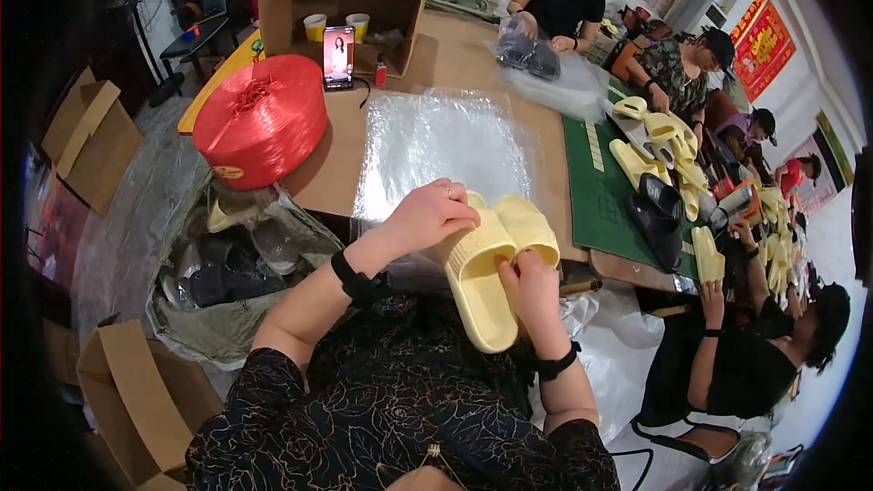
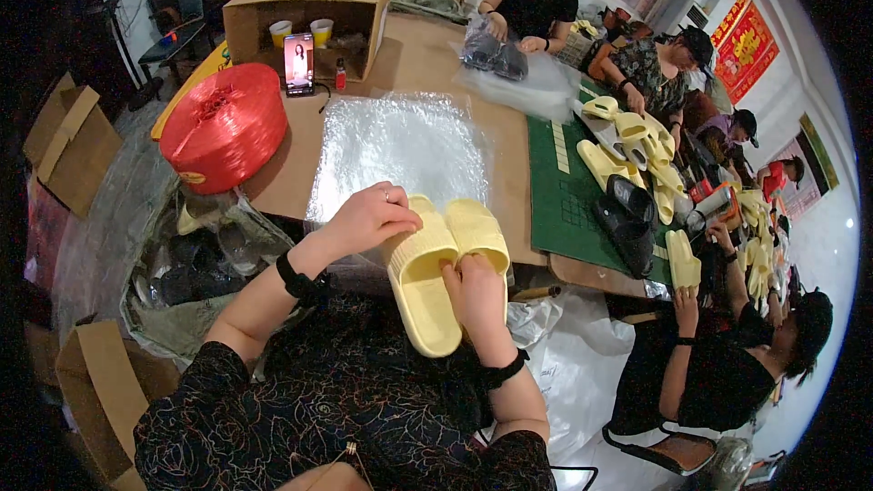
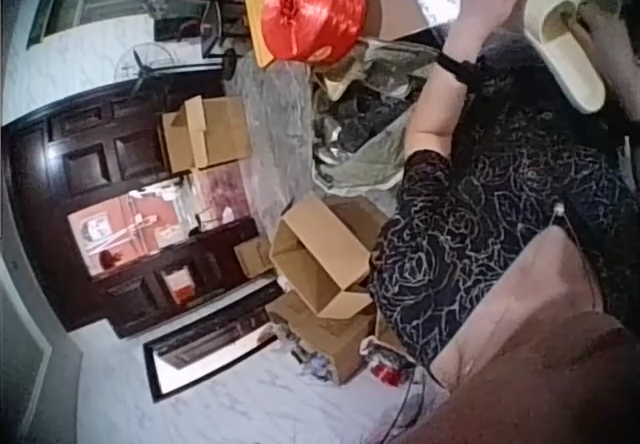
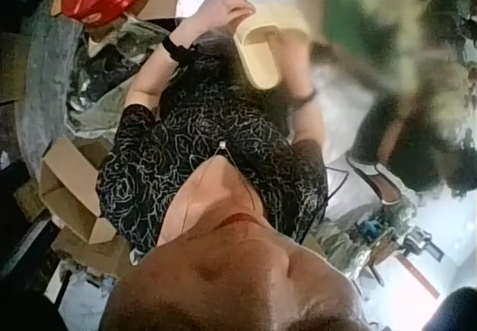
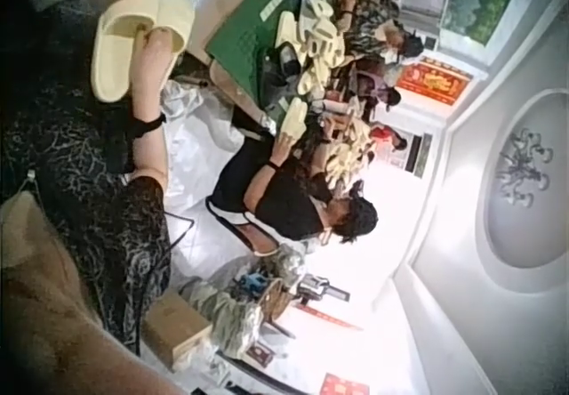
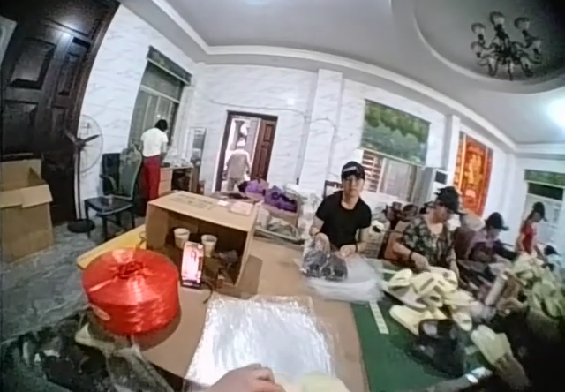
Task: The recorder is assembling and inspecting plastic slippers/sandals, placing them into a large bag after checking them.
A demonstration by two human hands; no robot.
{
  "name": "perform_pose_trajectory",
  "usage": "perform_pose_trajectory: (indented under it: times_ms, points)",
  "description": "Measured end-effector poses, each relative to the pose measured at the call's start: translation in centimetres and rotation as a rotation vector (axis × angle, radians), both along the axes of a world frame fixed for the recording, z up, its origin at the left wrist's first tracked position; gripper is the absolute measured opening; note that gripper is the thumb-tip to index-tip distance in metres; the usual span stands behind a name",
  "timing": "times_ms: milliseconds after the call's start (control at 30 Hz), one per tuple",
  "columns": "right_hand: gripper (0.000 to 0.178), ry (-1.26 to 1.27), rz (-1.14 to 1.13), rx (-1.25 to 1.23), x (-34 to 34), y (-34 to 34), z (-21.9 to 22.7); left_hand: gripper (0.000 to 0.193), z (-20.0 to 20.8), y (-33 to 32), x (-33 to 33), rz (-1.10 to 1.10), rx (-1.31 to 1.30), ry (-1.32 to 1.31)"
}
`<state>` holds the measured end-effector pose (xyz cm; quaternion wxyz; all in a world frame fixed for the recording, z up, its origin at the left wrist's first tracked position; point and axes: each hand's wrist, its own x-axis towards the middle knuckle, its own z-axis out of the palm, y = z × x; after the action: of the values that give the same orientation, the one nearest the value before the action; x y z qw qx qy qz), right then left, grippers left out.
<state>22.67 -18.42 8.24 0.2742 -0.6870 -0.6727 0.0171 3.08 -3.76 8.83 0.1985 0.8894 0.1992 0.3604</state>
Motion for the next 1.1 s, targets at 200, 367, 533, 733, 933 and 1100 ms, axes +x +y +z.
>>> perform_pose_trajectory:
  times_ms: [200, 367, 533, 733, 933, 1100]
  points:
    - [0.031, 0.039, 0.035, -0.067, -1.7, 3.0, -1.3, 0.011, 1.2, -1.2, -0.1, -0.074, 0.008, -0.035]
    - [0.024, -0.13, -0.01, -0.086, -1.5, 7.3, -4.4, 0.012, 1.8, -1.4, 0.1, -0.183, -0.043, -0.031]
    - [0.022, -0.152, -0.039, -0.216, -4.1, 11.6, -0.2, 0.01, 2.2, -1.6, -0.8, -0.18, 0.003, -0.126]
    - [0.039, 0.032, -0.278, -0.039, -2.4, 20.2, -3.3, 0.007, 3.8, -1.4, -2.3, -0.173, 0.011, -0.058]
    - [0.058, 0.073, 0.079, 0.169, -3.6, 13.6, -3.6, 0.024, 1.1, -0.3, -5.9, -0.014, 0.007, 0.044]
    - [0.014, 0.566, 0.17, -0.142, -0.9, 0.9, 0.4, 0.04, -1.5, -0.6, -9.8, 0.13, -0.087, 0.081]
